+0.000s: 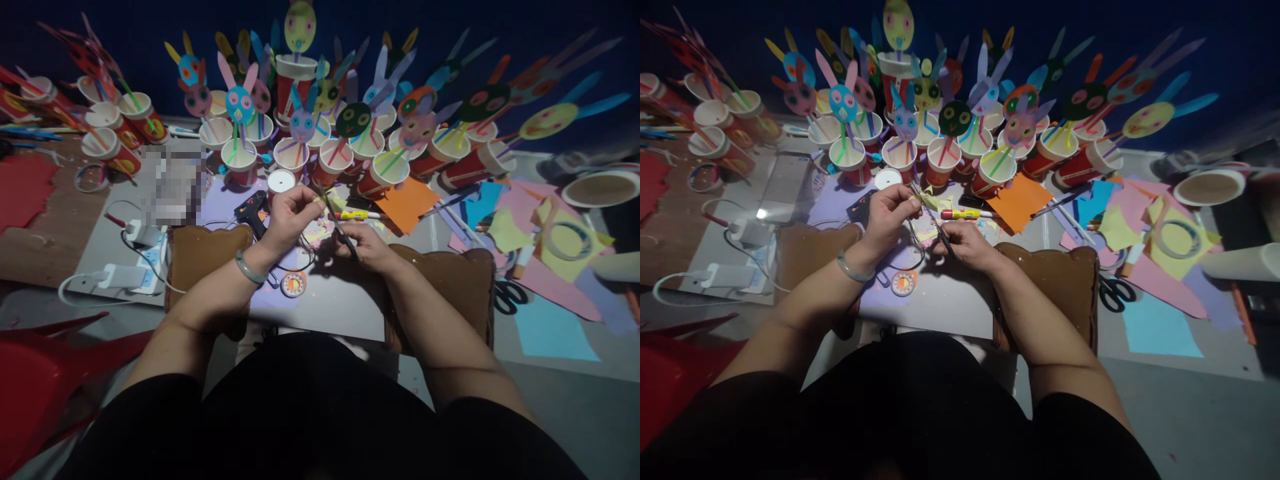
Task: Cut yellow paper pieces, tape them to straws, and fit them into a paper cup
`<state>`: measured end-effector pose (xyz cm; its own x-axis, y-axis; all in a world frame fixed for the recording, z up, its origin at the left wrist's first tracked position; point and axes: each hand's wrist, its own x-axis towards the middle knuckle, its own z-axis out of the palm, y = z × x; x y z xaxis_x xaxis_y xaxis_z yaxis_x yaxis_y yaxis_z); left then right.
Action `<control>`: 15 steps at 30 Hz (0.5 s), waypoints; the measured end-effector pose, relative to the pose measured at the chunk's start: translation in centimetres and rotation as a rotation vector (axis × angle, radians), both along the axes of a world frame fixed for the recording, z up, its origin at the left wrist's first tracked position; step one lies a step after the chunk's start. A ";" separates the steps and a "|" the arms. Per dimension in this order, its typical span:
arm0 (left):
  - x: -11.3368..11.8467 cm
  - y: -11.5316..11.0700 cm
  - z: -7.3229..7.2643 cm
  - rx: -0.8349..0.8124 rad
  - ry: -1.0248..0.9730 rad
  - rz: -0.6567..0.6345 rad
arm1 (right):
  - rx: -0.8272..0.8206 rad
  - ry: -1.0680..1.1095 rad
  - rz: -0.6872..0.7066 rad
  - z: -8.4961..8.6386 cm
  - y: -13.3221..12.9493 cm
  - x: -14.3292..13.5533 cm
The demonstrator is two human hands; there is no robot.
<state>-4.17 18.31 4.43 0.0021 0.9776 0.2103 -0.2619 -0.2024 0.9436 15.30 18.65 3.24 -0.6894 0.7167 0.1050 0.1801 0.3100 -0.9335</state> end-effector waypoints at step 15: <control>-0.1 0.0 -0.1 0.030 0.002 0.020 | 0.009 -0.025 -0.005 -0.3 0.1 0.2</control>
